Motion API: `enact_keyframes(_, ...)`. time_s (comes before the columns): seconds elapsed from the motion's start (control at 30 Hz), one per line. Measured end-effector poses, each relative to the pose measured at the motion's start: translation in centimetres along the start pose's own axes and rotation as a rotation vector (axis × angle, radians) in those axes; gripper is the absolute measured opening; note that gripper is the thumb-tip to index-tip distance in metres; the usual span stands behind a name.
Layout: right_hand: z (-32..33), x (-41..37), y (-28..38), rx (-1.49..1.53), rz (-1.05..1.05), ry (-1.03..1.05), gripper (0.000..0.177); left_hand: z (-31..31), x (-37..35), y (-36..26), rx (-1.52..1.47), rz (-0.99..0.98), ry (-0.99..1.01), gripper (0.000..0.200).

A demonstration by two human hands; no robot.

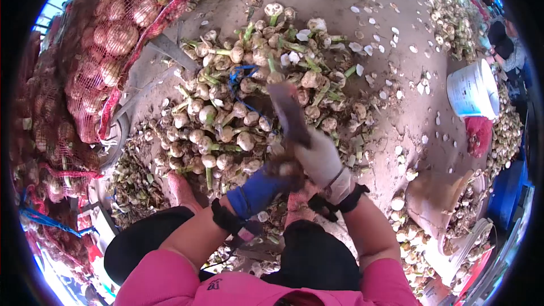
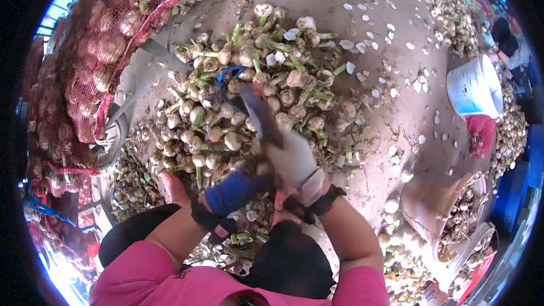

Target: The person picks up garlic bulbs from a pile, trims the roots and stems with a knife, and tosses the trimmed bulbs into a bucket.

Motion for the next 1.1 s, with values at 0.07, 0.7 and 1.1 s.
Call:
enact_keyframes(0.07, 3.0, -0.6, 4.8, -0.396, 0.069, -0.235, 0.018, 1.6, 1.0, -1.3, -0.106, -0.283, -0.048, 0.037)
enact_keyframes(0.7, 14.6, -4.0, -4.7, -0.213, -0.168, -0.728, 0.020, -2.7, 6.7, 3.5, 1.178, -0.680, 0.295, 0.045)
enact_keyframes(1.1, 4.8, -1.6, -8.3, 0.070, -0.289, -0.245, 0.025, 3.7, 12.0, -0.8, 0.804, -0.317, 0.255, 0.051)
Point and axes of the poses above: each hand's wrist, its own x-axis towards the middle knuckle, its own z-axis out of the back of the hand, y = z × x, the point moved 4 cm from there along x, towards the middle knuckle, and after that the axes turned 10 degrees about -x, right-handed, at the moved point
